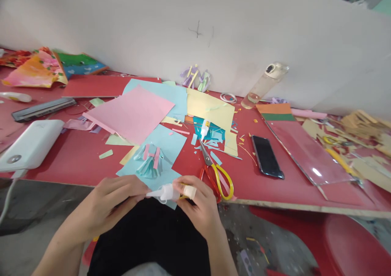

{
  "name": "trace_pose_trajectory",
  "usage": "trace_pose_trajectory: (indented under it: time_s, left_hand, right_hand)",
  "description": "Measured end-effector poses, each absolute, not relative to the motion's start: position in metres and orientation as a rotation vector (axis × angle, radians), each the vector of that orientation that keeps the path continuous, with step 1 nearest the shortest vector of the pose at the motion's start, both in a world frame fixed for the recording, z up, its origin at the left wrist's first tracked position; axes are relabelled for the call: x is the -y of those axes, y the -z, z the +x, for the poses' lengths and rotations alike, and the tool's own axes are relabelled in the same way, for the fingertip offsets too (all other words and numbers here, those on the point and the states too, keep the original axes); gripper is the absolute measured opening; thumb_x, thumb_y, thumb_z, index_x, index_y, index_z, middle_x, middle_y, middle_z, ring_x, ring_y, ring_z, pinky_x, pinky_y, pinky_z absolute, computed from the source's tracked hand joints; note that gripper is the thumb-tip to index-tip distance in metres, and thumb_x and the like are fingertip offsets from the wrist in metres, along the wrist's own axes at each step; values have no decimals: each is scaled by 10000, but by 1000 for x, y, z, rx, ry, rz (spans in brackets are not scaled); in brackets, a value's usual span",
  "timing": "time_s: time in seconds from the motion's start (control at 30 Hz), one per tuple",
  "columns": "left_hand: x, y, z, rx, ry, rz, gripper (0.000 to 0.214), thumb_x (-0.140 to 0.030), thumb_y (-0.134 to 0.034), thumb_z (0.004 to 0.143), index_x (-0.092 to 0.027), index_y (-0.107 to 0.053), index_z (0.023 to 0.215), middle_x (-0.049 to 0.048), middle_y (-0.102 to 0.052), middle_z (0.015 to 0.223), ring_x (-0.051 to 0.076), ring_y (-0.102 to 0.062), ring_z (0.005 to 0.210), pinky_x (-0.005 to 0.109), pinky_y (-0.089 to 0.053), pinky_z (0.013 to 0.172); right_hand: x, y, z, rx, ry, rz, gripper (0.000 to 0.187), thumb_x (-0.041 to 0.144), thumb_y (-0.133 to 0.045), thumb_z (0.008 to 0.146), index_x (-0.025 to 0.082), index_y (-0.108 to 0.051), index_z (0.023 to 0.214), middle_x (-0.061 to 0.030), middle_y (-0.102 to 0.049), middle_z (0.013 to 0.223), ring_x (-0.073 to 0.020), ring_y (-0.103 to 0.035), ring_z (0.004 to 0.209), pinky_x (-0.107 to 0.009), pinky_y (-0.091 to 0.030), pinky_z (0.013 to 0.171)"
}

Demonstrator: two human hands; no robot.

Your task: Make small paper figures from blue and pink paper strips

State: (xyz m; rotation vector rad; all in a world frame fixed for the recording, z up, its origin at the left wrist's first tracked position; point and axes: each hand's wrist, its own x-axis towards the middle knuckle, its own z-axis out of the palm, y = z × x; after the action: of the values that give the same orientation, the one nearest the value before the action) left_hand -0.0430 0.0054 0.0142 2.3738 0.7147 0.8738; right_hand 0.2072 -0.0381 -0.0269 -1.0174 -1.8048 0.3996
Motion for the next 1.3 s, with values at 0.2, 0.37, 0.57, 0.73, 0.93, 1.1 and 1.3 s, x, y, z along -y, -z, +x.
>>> trace_pose_trajectory:
  time_s: [0.2,0.37,0.57,0.73,0.93,1.1,1.3]
  left_hand:
    - [-9,-14,-47,-606,-857,2459,205,-23,-517,945,-214,-583,975,18,-713,799,139,-643,679,242,-440,604]
    - [-12,-11,-44,-577,-924,2395,208,-38,-544,896,-219,-644,909,16,-705,735,134,-633,628,235,-462,589]
    - [-15,-8,-37,-626,-1067,2229,218,-3,-567,857,-207,-633,898,17,-708,738,124,-623,621,216,-490,590]
    - [-15,-5,-33,-700,-1109,2203,191,-38,-566,878,-199,-667,895,24,-701,714,128,-617,600,219,-504,576]
    - [-17,-2,-35,-843,-1169,2214,150,-67,-622,916,-203,-678,942,16,-728,770,119,-665,644,201,-532,613]
    - [-14,-6,-37,-769,-1150,2165,202,-52,-616,940,-208,-664,1059,24,-757,867,119,-709,745,189,-556,678]
    - [-13,-7,-32,-755,-1114,2230,225,-76,-644,939,-201,-643,1126,23,-735,870,103,-655,680,177,-539,627]
  right_hand:
    - [35,17,213,1822,-645,-996,265,166,-718,930,261,-732,1177,-79,-764,1043,-193,-773,910,-251,-647,707]
    - [37,20,215,1776,-828,-1037,235,273,-768,907,242,-747,1139,-89,-767,1038,-197,-775,881,-236,-642,686]
    - [41,35,215,1675,-861,-1125,319,382,-822,848,248,-762,1131,-103,-778,1049,-229,-777,895,-254,-640,696]
    - [40,34,212,1667,-934,-1146,363,469,-785,866,240,-768,1148,-80,-793,962,-222,-771,814,-262,-628,680]
    - [43,41,209,1474,-1111,-1039,386,490,-739,903,187,-743,1142,-59,-759,775,-195,-728,576,-280,-597,548]
    - [45,50,209,1363,-1158,-1034,409,480,-735,912,176,-720,1186,-8,-701,623,-190,-696,509,-292,-573,530]
    - [45,43,206,1392,-1201,-1067,411,502,-729,912,199,-723,1190,1,-700,630,-183,-697,531,-280,-553,549]
